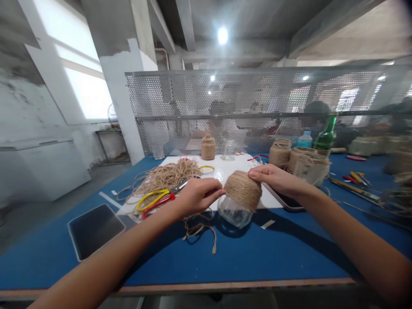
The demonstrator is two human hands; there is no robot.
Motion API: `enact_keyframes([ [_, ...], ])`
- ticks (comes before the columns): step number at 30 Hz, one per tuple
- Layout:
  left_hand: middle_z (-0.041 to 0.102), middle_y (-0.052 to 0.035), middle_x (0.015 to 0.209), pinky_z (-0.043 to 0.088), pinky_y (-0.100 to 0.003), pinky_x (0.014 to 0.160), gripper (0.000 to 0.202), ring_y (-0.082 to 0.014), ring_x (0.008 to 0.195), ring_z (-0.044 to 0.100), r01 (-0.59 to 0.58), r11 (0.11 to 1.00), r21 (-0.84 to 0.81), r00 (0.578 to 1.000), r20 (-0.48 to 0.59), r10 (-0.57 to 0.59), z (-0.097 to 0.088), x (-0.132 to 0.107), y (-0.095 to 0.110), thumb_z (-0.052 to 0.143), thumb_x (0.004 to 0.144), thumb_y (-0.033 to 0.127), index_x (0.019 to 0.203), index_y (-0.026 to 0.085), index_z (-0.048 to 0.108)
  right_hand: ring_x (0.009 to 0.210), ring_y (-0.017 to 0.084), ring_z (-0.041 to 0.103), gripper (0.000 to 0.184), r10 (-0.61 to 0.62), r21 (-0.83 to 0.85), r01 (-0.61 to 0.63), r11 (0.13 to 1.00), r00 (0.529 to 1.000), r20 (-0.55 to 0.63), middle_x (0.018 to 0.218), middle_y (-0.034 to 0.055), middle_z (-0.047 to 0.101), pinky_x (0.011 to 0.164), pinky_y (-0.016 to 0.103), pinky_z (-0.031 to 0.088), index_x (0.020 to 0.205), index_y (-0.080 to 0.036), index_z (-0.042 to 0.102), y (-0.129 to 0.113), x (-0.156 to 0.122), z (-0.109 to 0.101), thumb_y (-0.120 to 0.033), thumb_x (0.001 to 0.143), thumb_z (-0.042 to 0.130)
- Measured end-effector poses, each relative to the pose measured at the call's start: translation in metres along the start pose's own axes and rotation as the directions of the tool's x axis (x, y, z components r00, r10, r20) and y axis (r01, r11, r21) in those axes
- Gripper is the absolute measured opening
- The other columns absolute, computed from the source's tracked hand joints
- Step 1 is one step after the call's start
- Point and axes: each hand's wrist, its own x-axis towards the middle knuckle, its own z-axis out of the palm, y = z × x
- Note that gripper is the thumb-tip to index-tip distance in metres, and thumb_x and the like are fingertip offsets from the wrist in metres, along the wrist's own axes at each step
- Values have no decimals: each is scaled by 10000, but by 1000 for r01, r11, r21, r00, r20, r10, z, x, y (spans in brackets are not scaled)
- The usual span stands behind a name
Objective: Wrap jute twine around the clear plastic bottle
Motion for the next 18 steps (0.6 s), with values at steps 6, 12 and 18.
enact_keyframes([
  [6,521,13,616,315,-196,558,282,-91,572,448,-19,996,85,1000,23,17,4,-1,-4,411,886,346,729,158,551,580,98,361,380,1,12,-1,1000,1000,-20,586,-33,398,575,254,284,581,-158,443,-1,0,0,-432,845,454],
  [12,507,18,617,303,-198,559,314,-88,578,443,21,998,63,997,69,-25,4,0,-4,397,893,370,709,155,534,564,93,364,371,-2,47,3,999,1000,-14,581,-29,415,562,253,286,590,-152,469,0,-1,0,-417,849,462],
  [18,432,45,555,287,-195,518,347,-78,525,387,187,977,-101,976,131,-173,2,5,-6,436,861,437,665,155,477,589,103,399,375,-43,28,43,999,999,-4,592,-22,444,586,255,314,606,-148,503,5,0,-3,-433,846,462],
])
